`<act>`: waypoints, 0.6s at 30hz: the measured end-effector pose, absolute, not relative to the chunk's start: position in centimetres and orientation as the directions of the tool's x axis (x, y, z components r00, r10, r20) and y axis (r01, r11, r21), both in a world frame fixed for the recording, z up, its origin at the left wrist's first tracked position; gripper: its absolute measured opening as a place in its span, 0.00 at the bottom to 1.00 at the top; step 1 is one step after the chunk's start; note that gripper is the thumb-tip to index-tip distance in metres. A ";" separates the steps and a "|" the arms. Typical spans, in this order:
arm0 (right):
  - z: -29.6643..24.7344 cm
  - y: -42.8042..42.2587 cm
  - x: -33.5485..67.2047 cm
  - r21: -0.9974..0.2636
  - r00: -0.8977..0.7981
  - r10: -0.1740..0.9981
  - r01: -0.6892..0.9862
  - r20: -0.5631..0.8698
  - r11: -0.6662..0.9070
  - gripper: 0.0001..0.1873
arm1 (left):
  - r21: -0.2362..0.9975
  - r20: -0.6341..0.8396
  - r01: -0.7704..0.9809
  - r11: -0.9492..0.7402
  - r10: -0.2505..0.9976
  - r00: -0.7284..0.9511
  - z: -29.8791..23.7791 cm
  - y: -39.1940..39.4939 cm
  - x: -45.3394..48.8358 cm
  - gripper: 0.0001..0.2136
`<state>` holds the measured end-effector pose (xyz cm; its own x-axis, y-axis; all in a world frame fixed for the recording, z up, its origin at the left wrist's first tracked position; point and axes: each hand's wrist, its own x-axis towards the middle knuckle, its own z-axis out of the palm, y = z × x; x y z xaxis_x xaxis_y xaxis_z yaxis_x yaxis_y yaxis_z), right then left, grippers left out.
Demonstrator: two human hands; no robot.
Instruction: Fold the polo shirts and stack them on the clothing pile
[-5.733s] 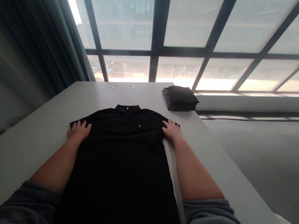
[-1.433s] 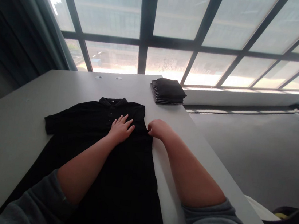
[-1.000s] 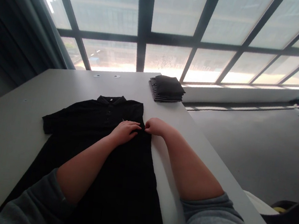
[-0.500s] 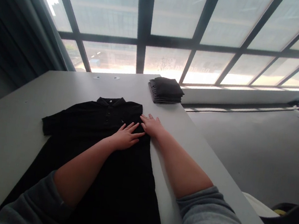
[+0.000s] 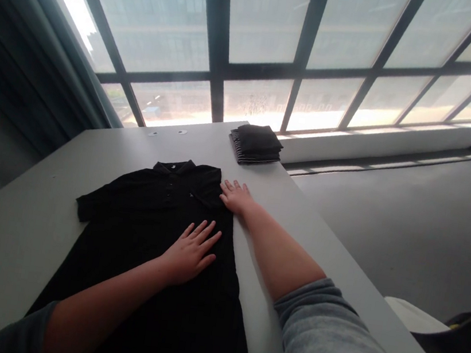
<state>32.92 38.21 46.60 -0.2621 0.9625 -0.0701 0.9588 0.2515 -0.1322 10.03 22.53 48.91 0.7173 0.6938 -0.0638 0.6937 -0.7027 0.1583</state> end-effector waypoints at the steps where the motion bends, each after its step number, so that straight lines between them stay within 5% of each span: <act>1: 46.6 38.2 32.9 -0.134 -0.263 0.963 0.958 -0.065 0.253 0.35 | 0.162 -0.097 0.672 -0.723 0.666 0.740 49.1 21.4 9.0 0.29; 18: 46.2 34.7 32.6 -0.196 -0.209 0.952 0.947 0.222 0.254 0.32 | 0.231 -0.176 0.716 -0.659 0.696 0.697 51.6 5.8 -1.6 0.38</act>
